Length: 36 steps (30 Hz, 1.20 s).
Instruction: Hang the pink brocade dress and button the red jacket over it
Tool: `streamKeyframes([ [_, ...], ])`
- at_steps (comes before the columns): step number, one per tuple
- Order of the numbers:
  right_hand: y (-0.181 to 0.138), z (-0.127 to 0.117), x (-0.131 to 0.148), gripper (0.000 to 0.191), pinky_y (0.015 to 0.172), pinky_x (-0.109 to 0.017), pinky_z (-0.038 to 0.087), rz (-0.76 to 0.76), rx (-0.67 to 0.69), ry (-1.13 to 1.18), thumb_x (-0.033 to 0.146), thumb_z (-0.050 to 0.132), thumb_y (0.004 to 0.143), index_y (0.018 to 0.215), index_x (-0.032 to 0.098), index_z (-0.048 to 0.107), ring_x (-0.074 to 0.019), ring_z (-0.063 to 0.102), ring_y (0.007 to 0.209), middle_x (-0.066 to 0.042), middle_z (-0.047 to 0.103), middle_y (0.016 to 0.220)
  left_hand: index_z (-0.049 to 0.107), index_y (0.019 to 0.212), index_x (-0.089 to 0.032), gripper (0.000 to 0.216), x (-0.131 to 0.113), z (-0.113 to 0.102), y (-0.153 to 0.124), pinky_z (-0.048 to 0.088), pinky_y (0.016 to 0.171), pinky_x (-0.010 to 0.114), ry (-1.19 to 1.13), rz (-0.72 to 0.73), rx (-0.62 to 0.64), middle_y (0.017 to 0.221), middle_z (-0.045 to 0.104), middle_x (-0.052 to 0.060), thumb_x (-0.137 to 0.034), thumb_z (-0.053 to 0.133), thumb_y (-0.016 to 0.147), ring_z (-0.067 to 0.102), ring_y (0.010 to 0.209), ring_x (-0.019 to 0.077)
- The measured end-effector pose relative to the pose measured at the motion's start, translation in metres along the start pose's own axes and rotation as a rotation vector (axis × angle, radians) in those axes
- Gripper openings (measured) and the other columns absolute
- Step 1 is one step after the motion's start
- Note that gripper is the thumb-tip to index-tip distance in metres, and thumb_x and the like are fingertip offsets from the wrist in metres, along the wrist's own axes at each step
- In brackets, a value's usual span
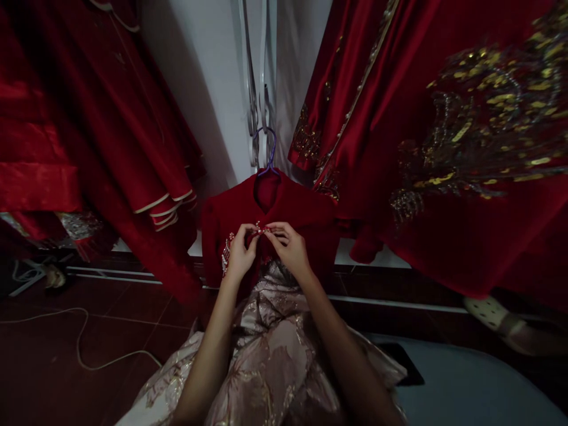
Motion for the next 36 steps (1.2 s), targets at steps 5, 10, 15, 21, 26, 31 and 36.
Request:
streamKeyframes([
  [5,-0.003,-0.002,0.012,0.022,0.076,-0.029,0.053,-0.035,-0.042,-0.080,0.033,0.059,0.078,0.095,0.020,0.059,-0.0151,0.062,0.087,-0.005,0.064,0.095,0.050,0.095,-0.019,0.019,-0.017,0.000,0.000,0.041,0.088,0.029,0.118,0.059,0.085,0.097,0.056,0.005,-0.008,0.045,0.080,0.053,0.094,0.0150],
  [10,-0.006,-0.001,0.023,0.021,0.075,-0.030,0.055,-0.074,-0.047,-0.120,0.033,0.057,0.080,0.094,0.018,0.061,-0.0154,0.063,0.085,-0.006,0.065,0.097,0.053,0.097,-0.020,0.019,-0.029,-0.005,-0.001,0.042,0.087,0.029,0.262,0.078,0.095,0.099,0.054,0.005,-0.015,0.052,0.079,0.053,0.096,0.0161],
  [15,-0.008,-0.004,0.030,0.022,0.074,-0.029,0.056,-0.108,-0.083,-0.150,0.033,0.056,0.080,0.095,0.019,0.066,-0.0161,0.063,0.087,-0.006,0.066,0.097,0.053,0.095,-0.020,0.013,-0.034,-0.002,-0.001,0.042,0.083,0.027,0.327,0.083,0.114,0.096,0.054,0.004,-0.024,0.047,0.085,0.054,0.091,0.0144],
  [21,-0.008,-0.007,0.028,0.025,0.081,-0.031,0.055,-0.108,-0.119,-0.099,0.032,0.058,0.080,0.099,0.020,0.068,-0.0168,0.063,0.091,-0.005,0.066,0.101,0.052,0.096,-0.019,0.012,-0.037,0.003,-0.001,0.043,0.079,0.025,0.334,0.081,0.146,0.094,0.055,0.004,-0.023,0.046,0.086,0.055,0.088,0.0143],
  [26,-0.006,-0.005,0.024,0.030,0.081,-0.031,0.056,-0.098,-0.052,-0.073,0.031,0.062,0.076,0.104,0.021,0.067,-0.0169,0.064,0.089,-0.004,0.065,0.106,0.051,0.097,-0.019,0.013,-0.035,0.003,-0.001,0.043,0.080,0.025,0.319,0.084,0.109,0.094,0.055,0.004,-0.020,0.045,0.086,0.055,0.088,0.0140],
  [31,-0.003,-0.006,0.025,0.030,0.082,-0.031,0.056,-0.126,-0.038,-0.106,0.030,0.062,0.077,0.105,0.021,0.067,-0.0159,0.065,0.086,-0.003,0.064,0.106,0.052,0.095,-0.019,0.012,-0.035,0.004,-0.001,0.044,0.077,0.025,0.340,0.090,0.093,0.092,0.056,0.004,-0.020,0.044,0.086,0.055,0.084,0.0137],
  [36,-0.001,-0.003,0.026,0.030,0.084,-0.031,0.054,-0.139,-0.012,-0.120,0.029,0.061,0.077,0.105,0.021,0.066,-0.0158,0.064,0.086,-0.004,0.064,0.104,0.053,0.093,-0.018,0.012,-0.038,0.006,-0.001,0.043,0.076,0.026,0.372,0.095,0.122,0.090,0.056,0.004,-0.020,0.043,0.087,0.055,0.084,0.0140],
])
Point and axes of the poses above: each hand's wrist, its own y-axis towards the middle knuckle, its own z-axis out of the palm, x = y × z, the point moved 9 cm from there along y, towards the middle knuckle
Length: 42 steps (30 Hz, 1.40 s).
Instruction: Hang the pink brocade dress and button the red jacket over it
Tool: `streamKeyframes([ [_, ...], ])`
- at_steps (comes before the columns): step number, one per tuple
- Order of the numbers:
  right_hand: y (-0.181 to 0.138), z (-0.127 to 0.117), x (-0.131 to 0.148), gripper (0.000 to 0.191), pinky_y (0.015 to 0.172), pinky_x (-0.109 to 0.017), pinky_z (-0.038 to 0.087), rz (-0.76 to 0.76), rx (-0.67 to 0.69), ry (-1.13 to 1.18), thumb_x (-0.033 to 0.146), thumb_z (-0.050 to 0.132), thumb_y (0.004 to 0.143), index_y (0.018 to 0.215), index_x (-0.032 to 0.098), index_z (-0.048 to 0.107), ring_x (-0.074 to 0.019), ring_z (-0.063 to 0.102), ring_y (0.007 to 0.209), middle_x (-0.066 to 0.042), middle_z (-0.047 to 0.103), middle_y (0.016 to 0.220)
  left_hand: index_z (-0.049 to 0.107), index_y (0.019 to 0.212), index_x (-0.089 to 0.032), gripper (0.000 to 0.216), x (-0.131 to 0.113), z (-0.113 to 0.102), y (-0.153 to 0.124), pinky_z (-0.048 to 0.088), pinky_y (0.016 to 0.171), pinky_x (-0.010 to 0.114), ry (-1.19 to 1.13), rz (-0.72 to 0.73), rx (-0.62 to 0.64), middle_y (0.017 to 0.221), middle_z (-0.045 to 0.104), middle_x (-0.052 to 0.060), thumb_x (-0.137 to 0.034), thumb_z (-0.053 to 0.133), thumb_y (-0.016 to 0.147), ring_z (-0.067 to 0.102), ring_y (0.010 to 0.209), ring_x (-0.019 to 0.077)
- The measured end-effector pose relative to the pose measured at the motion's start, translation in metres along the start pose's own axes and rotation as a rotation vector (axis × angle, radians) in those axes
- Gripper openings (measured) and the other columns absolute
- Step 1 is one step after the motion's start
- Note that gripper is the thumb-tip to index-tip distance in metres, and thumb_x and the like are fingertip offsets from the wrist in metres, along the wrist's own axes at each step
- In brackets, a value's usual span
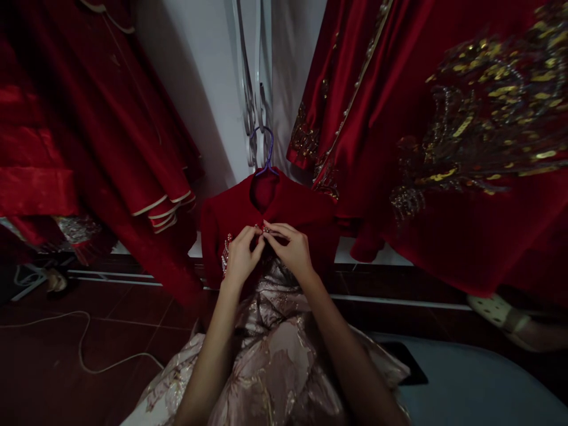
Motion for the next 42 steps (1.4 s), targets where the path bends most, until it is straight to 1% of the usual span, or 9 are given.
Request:
streamKeyframes([
  [7,-0.004,0.006,-0.017,0.045,0.084,-0.030,0.051,0.058,0.037,0.044,0.026,0.052,0.080,0.125,0.023,0.051,-0.0147,0.060,0.095,-0.007,0.057,0.117,0.056,0.105,-0.021,0.022,0.012,0.005,-0.003,0.042,0.091,0.031,-0.178,-0.045,-0.053,0.103,0.053,0.007,-0.025,0.048,0.085,0.052,0.101,0.0153],
  [11,-0.011,0.009,-0.043,0.068,0.071,-0.028,0.051,0.119,0.142,-0.172,0.023,0.062,0.069,0.132,0.020,0.036,-0.0135,0.060,0.083,-0.009,0.056,0.113,0.051,0.115,-0.022,0.038,0.045,0.026,-0.011,0.048,0.083,0.032,-0.430,-0.189,0.122,0.111,0.051,0.008,-0.032,0.057,0.079,0.055,0.098,0.0155],
  [17,-0.023,-0.006,-0.088,0.012,0.061,-0.023,0.042,0.313,0.362,-0.626,0.016,0.055,0.070,0.078,0.021,0.062,-0.0121,0.056,0.064,-0.001,0.062,0.071,0.039,0.118,-0.019,0.052,0.078,0.046,-0.040,0.050,0.068,0.028,-0.664,-0.486,0.458,0.101,0.055,0.007,-0.037,0.062,0.075,0.059,0.071,0.0088],
  [19,-0.024,-0.009,-0.090,0.011,0.062,-0.023,0.041,0.287,0.375,-0.641,0.021,0.058,0.068,0.079,0.021,0.060,-0.0132,0.056,0.067,-0.001,0.061,0.074,0.045,0.111,-0.017,0.043,0.082,0.045,-0.050,0.049,0.066,0.026,-0.671,-0.545,0.558,0.094,0.056,0.005,-0.038,0.060,0.076,0.059,0.069,0.0081],
  [22,-0.024,-0.009,-0.087,0.037,0.064,-0.026,0.042,0.228,0.302,-0.707,0.032,0.069,0.058,0.090,0.019,0.054,-0.0169,0.055,0.075,-0.004,0.057,0.084,0.049,0.103,-0.015,0.037,0.088,0.045,-0.063,0.047,0.065,0.025,-0.634,-0.585,0.692,0.084,0.057,0.002,-0.040,0.059,0.076,0.059,0.065,0.0080],
  [27,-0.027,-0.011,-0.087,0.018,0.065,-0.027,0.039,0.255,0.171,-0.856,0.022,0.060,0.064,0.081,0.020,0.055,-0.0184,0.053,0.077,-0.006,0.054,0.083,0.052,0.095,-0.013,0.023,0.107,0.057,-0.056,0.045,0.069,0.024,-0.591,-0.501,0.550,0.081,0.056,0.001,-0.029,0.056,0.078,0.056,0.070,0.0082],
  [32,-0.022,-0.024,-0.093,0.004,0.057,-0.023,0.035,0.373,0.207,-0.693,0.024,0.054,0.065,0.064,0.021,0.053,-0.0131,0.051,0.059,0.000,0.056,0.065,0.051,0.086,-0.014,0.011,0.127,0.064,-0.047,0.042,0.079,0.026,-0.535,-0.458,0.172,0.079,0.054,-0.001,-0.011,0.049,0.076,0.051,0.074,0.0078],
  [38,-0.015,-0.032,-0.073,0.008,0.049,-0.021,0.031,0.489,0.260,-0.206,0.027,0.049,0.062,0.058,0.019,0.048,-0.0100,0.044,0.050,0.004,0.047,0.051,0.052,0.101,-0.013,0.026,0.121,0.075,-0.055,0.043,0.089,0.034,-0.689,-0.516,0.350,0.094,0.058,0.007,-0.018,0.056,0.076,0.056,0.090,0.0122],
  [42,-0.014,-0.025,-0.054,0.009,0.045,-0.018,0.029,0.546,0.260,0.139,0.027,0.048,0.064,0.065,0.018,0.046,-0.0076,0.037,0.047,0.005,0.042,0.052,0.045,0.121,-0.017,0.064,0.096,0.066,-0.060,0.035,0.101,0.040,-0.754,-0.457,0.560,0.123,0.051,0.012,-0.020,0.072,0.062,0.048,0.115,0.0195],
])
Point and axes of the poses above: each hand's wrist, its own y-axis towards the middle knuckle, its own z-axis out of the palm, x = y × z, the point moved 9 cm from there along y, towards the middle knuckle
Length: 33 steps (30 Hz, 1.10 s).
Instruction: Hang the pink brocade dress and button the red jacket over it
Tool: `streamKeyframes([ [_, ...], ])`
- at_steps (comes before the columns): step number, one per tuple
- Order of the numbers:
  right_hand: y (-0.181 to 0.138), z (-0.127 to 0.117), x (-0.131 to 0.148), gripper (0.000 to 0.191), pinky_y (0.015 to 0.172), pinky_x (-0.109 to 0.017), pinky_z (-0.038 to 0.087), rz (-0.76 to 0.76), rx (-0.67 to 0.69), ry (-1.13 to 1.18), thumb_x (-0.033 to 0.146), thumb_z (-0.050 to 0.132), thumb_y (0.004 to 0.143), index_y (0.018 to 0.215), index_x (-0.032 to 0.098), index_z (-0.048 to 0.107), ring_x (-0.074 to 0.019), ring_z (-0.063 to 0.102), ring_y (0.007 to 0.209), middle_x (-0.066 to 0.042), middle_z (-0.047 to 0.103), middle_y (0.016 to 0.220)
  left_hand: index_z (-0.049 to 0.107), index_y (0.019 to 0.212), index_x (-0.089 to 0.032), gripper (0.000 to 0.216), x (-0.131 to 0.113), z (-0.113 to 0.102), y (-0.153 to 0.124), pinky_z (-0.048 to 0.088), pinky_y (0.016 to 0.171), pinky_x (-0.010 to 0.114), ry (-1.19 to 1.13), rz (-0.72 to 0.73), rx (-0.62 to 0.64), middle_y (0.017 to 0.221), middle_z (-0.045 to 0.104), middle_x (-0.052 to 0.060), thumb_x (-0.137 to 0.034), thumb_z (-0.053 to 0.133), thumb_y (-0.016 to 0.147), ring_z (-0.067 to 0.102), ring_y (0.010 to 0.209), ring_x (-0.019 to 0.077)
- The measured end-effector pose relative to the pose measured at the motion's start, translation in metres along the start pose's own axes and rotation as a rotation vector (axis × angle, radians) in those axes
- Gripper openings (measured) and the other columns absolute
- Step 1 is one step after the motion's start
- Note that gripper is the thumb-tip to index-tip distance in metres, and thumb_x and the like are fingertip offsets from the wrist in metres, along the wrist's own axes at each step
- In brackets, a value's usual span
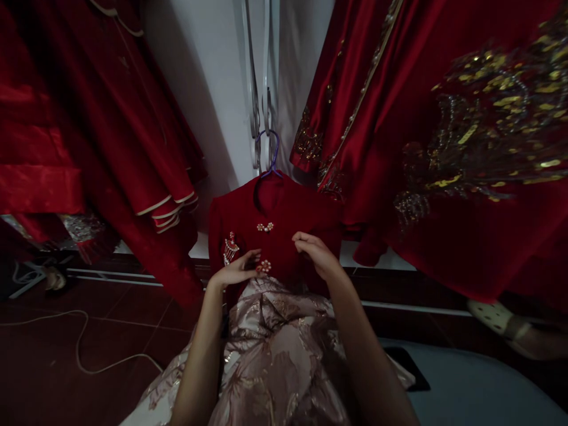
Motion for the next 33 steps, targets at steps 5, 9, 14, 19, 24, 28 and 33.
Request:
streamKeyframes([
  [5,0.002,0.013,0.001,0.006,0.051,-0.019,0.035,-0.085,0.003,-0.091,0.024,0.049,0.065,0.066,0.019,0.045,-0.0079,0.043,0.052,0.005,0.045,0.056,0.045,0.125,-0.021,0.064,-0.040,0.018,-0.013,0.038,0.100,0.038,-0.138,0.065,0.130,0.122,0.054,0.008,-0.029,0.070,0.066,0.049,0.115,0.0203],
  [9,0.004,0.017,-0.011,0.010,0.063,-0.024,0.044,-0.152,-0.020,-0.433,0.018,0.055,0.063,0.073,0.019,0.052,-0.0116,0.054,0.065,0.002,0.057,0.069,0.047,0.119,-0.017,0.047,-0.052,0.016,-0.003,0.043,0.092,0.034,-0.181,0.128,0.032,0.105,0.062,0.007,-0.030,0.061,0.076,0.058,0.100,0.0167],
  [14,-0.010,0.008,0.004,0.019,0.062,-0.025,0.046,-0.166,-0.160,-0.690,0.017,0.062,0.062,0.079,0.019,0.054,-0.0128,0.057,0.066,-0.002,0.061,0.076,0.046,0.118,-0.016,0.046,-0.050,0.010,0.001,0.048,0.080,0.030,0.029,0.122,-0.062,0.096,0.063,0.006,-0.025,0.060,0.076,0.060,0.087,0.0147],
  [19,-0.033,0.044,0.027,0.024,0.043,-0.022,0.043,-0.155,0.069,-0.483,0.041,0.059,0.073,0.083,0.021,0.051,-0.0114,0.055,0.054,0.000,0.059,0.067,0.046,0.119,-0.018,0.051,-0.067,0.019,-0.015,0.049,0.076,0.029,-0.037,0.103,0.075,0.092,0.062,0.006,-0.023,0.064,0.072,0.061,0.080,0.0139],
  [24,-0.033,0.052,0.020,0.037,0.043,-0.022,0.043,-0.126,-0.004,-0.544,0.043,0.070,0.062,0.080,0.021,0.047,-0.0126,0.056,0.057,0.000,0.056,0.068,0.042,0.125,-0.021,0.062,-0.072,0.024,-0.026,0.048,0.079,0.028,-0.160,0.070,0.208,0.099,0.061,0.008,-0.020,0.067,0.069,0.061,0.084,0.0133],
  [28,-0.022,0.052,0.009,0.032,0.044,-0.023,0.043,-0.100,-0.012,-0.536,0.040,0.069,0.064,0.079,0.020,0.048,-0.0120,0.056,0.054,0.001,0.056,0.066,0.049,0.119,-0.018,0.051,-0.057,0.013,-0.025,0.046,0.082,0.029,-0.137,0.026,0.177,0.095,0.063,0.007,-0.023,0.065,0.071,0.060,0.085,0.0131],
  [33,-0.022,0.059,0.009,0.024,0.048,-0.022,0.044,-0.081,0.022,-0.496,0.035,0.067,0.066,0.079,0.019,0.054,-0.0123,0.059,0.057,0.000,0.061,0.067,0.061,0.088,-0.011,0.022,-0.043,-0.006,-0.014,0.046,0.073,0.025,0.018,0.056,0.038,0.081,0.062,0.004,-0.027,0.061,0.073,0.057,0.075,0.0113],
])
Point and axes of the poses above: each hand's wrist, its own y-axis towards the middle knuckle, its own z-axis out of the palm, x = y × z, the point moved 9 cm from there along y, towards the middle knuckle
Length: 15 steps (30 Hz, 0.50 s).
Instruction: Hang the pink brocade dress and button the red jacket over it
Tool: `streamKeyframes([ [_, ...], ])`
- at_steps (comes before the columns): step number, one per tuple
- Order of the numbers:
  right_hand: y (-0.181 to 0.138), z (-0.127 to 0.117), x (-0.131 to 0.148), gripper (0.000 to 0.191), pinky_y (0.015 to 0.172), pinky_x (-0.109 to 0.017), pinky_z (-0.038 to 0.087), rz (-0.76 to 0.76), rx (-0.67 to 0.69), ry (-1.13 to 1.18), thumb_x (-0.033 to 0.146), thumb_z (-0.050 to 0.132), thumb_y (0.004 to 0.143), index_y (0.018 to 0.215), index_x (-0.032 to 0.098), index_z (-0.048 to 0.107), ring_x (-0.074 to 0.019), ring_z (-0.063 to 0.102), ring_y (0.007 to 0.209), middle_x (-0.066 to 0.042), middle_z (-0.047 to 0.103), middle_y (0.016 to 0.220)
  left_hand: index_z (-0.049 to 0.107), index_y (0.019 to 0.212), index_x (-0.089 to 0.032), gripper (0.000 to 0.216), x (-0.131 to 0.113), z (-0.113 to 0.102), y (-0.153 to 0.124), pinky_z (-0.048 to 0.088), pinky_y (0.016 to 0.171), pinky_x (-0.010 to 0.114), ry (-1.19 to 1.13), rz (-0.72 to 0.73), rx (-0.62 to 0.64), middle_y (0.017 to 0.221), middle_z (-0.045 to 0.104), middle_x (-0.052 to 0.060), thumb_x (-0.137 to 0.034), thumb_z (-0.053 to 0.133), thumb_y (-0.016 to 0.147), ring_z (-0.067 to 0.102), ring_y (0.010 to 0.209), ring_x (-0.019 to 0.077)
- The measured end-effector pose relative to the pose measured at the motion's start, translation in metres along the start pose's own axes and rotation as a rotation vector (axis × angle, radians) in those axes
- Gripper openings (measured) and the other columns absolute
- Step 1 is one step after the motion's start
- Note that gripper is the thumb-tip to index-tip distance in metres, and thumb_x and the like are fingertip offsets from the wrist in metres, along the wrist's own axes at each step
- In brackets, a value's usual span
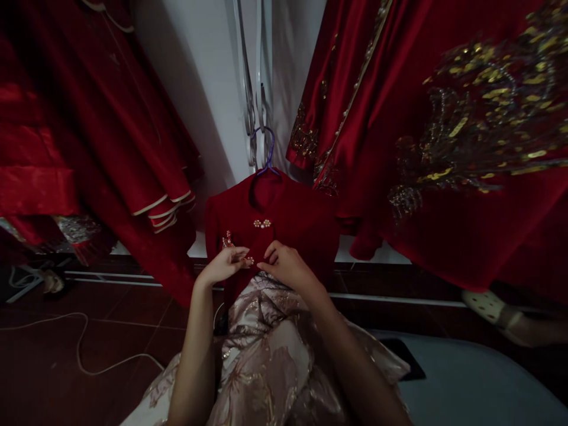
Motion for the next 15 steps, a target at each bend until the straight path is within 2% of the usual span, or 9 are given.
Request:
streamKeyframes([
  [2,-0.002,0.004,0.002,0.022,0.050,-0.022,0.045,0.009,0.038,0.012,0.034,0.067,0.067,0.080,0.019,0.057,-0.0127,0.060,0.060,-0.001,0.063,0.069,0.061,0.080,-0.011,0.020,0.002,-0.005,0.003,0.044,0.067,0.022,0.087,0.007,-0.050,0.074,0.061,0.002,-0.029,0.060,0.074,0.055,0.069,0.0100],
  [9,0.000,0.025,-0.002,0.025,0.056,-0.021,0.046,0.017,0.100,0.000,0.032,0.065,0.070,0.090,0.018,0.058,-0.0113,0.060,0.064,-0.003,0.064,0.078,0.062,0.073,-0.012,0.026,0.013,-0.024,0.000,0.040,0.056,0.020,0.304,-0.093,-0.209,0.062,0.060,0.000,-0.037,0.063,0.069,0.052,0.057,0.0092],
  [12,0.003,0.030,-0.007,0.033,0.059,-0.023,0.047,0.005,0.017,-0.024,0.032,0.063,0.071,0.098,0.016,0.052,-0.0109,0.058,0.064,-0.005,0.061,0.083,0.058,0.076,-0.012,0.024,0.016,-0.018,0.000,0.045,0.058,0.021,0.175,-0.082,-0.152,0.065,0.060,0.001,-0.033,0.065,0.067,0.056,0.059,0.0097],
  [15,0.007,0.033,-0.008,0.039,0.064,-0.025,0.049,-0.051,-0.048,0.015,0.030,0.067,0.067,0.097,0.015,0.047,-0.0119,0.058,0.071,-0.007,0.058,0.090,0.053,0.081,-0.012,0.023,0.015,-0.006,0.000,0.048,0.058,0.021,0.000,-0.076,-0.063,0.067,0.059,0.000,-0.028,0.065,0.067,0.058,0.060,0.0090],
])
Point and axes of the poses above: each hand's wrist, its own y-axis towards the middle knuckle, its own z-axis out of the palm, x = y × z, the point moved 9 cm from there along y, towards the middle knuckle
